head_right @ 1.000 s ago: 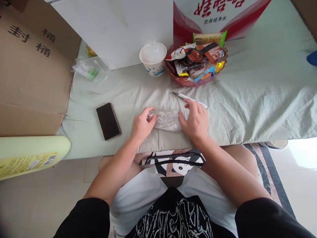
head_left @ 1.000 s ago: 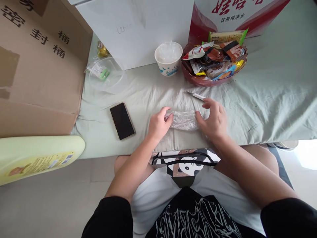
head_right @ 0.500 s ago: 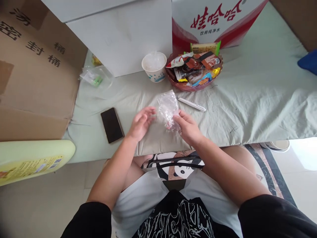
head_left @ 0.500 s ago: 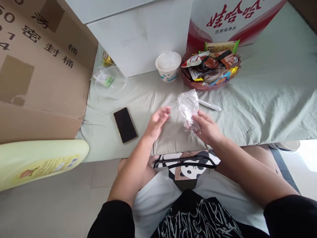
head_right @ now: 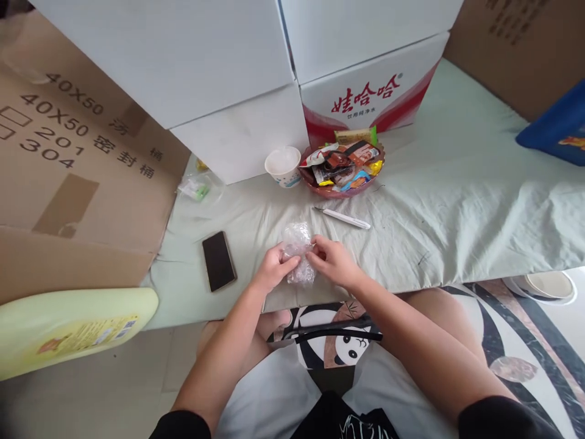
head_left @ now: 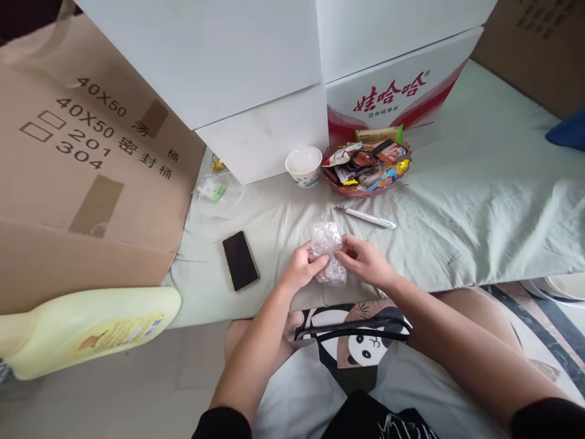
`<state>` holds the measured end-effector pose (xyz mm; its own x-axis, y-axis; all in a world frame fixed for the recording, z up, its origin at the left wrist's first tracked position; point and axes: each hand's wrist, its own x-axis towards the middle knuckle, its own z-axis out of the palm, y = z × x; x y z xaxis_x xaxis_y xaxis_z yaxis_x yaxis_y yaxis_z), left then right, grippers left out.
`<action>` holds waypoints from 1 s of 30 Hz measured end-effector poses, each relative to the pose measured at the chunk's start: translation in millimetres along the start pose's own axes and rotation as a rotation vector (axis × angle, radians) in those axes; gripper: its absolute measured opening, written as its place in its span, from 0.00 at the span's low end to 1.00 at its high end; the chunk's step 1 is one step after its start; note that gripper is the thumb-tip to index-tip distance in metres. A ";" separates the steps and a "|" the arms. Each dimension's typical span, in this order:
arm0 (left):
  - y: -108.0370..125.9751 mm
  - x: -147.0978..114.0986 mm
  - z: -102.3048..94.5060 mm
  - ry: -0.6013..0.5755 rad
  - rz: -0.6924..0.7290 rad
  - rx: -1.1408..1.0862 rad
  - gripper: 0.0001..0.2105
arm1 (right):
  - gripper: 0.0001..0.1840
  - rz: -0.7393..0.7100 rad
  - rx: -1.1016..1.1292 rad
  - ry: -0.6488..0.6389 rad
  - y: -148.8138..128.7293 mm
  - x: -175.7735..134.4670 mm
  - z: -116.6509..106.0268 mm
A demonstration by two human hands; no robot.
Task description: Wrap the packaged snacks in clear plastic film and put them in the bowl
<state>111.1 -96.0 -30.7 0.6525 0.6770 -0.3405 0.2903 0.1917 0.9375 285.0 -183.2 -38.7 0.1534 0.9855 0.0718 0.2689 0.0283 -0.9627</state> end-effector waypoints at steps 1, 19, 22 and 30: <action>1.5 1.4 0.5 -0.041 -0.029 -0.070 0.26 | 0.12 -0.018 0.040 0.011 0.0 2.6 -1.2; 189.7 157.5 -76.7 0.620 0.203 1.448 0.22 | 0.11 0.189 0.308 0.088 13.5 47.3 -20.5; 198.5 197.0 -67.1 0.447 -0.071 1.699 0.18 | 0.11 0.173 0.137 -0.015 11.8 49.5 -21.8; 180.5 245.8 -51.9 -0.023 -0.225 1.655 0.08 | 0.14 0.066 -0.130 -0.148 13.3 46.1 -24.9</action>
<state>287.5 141.9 58.5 0.5032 0.7291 -0.4639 0.7400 -0.6408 -0.2043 319.3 -141.6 -41.7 0.0354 0.9986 -0.0384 0.3853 -0.0491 -0.9215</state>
